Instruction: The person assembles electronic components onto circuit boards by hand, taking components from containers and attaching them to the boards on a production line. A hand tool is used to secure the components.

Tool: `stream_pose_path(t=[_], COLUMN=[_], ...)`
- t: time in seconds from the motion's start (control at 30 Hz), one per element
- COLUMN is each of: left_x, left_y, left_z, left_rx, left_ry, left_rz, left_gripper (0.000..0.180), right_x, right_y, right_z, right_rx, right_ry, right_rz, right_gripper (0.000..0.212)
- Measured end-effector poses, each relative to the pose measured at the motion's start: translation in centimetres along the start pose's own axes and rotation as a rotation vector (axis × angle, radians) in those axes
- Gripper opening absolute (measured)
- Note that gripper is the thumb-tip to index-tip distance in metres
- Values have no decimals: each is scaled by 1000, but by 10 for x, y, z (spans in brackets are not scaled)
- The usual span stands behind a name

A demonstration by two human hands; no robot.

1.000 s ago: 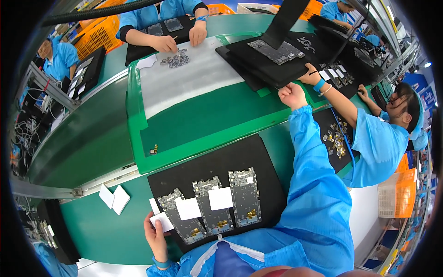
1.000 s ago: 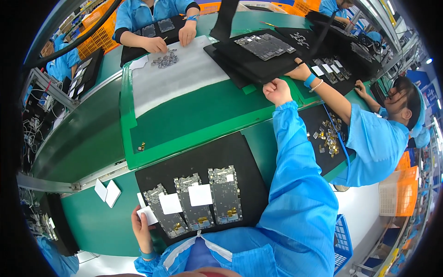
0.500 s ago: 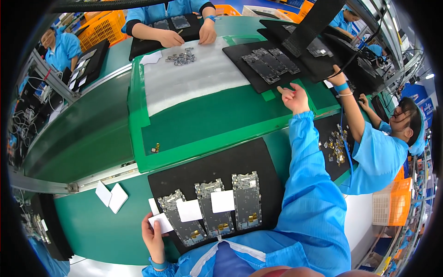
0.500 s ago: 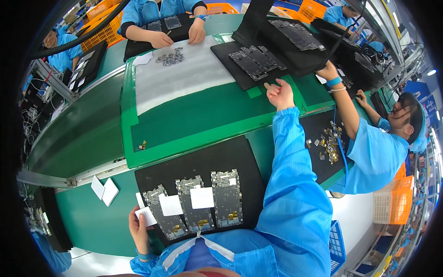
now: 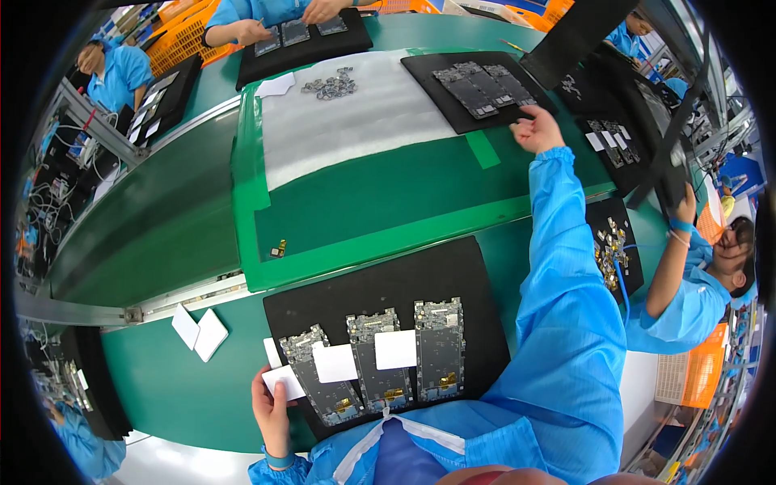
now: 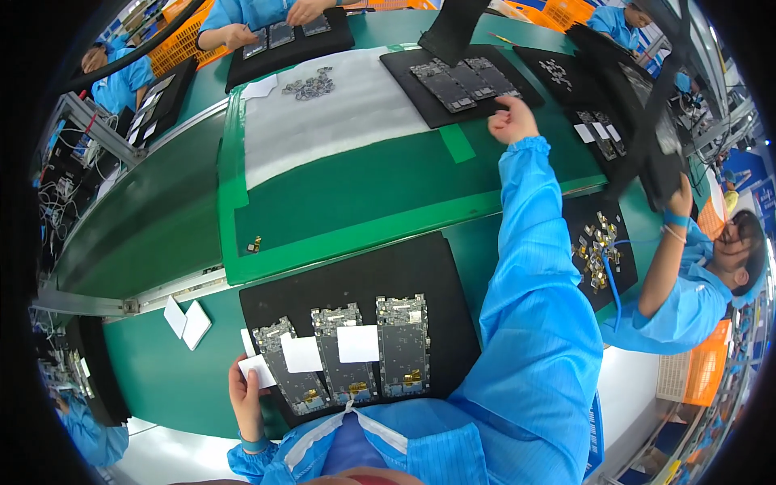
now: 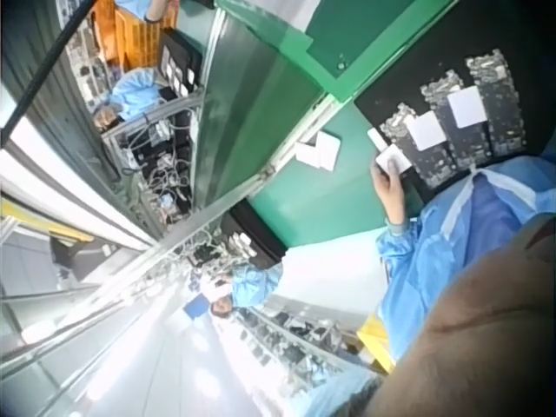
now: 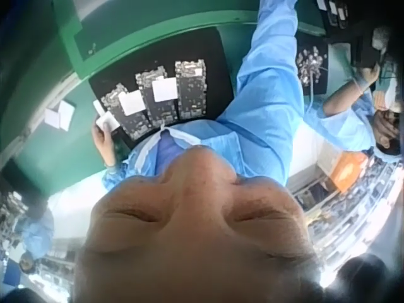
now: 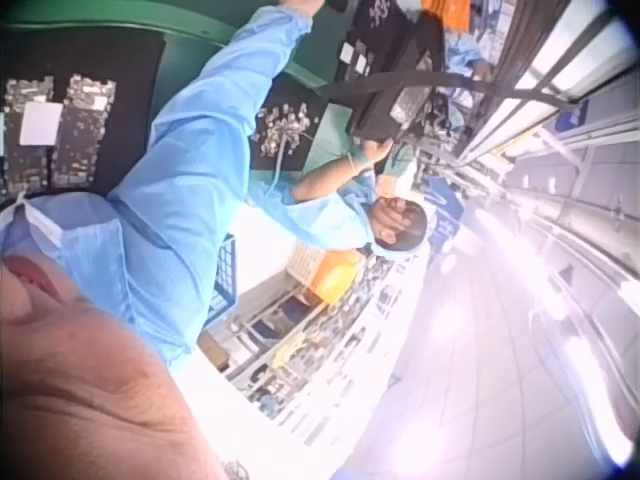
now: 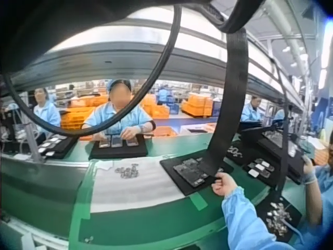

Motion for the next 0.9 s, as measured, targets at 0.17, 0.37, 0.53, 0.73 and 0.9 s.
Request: stream_pose_path(t=[0.17,0.37,0.53,0.73,0.9], left_x=[-1,-1,0,0,5], left_y=[-3,0,0,0,2], left_z=[-4,-3,-3,-4,6], left_rx=[27,-13,-44,-27,-21], left_ry=[0,12,12,-6,7], left_rz=[-3,6,5,16,13], left_gripper=[40,38,37,36,36], right_x=[-8,-14,-6,-2,10], right_y=[5,28,28,36,46], right_z=[-18,-19,-19,-24,-62], right_rx=[37,121,154,266,-852], right_ry=[310,422,352,103,-1544], right_rz=[70,51,40,-46,137], right_gripper=[27,26,29,34,25])
Point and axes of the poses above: each hand's wrist, its own y-axis towards the middle knuckle, its own x-axis out of the palm, z = x × y, the point moved 8 cm from there along y, towards the middle knuckle, and after that the axes turned 3 degrees about -z, right-handed, at the moved point
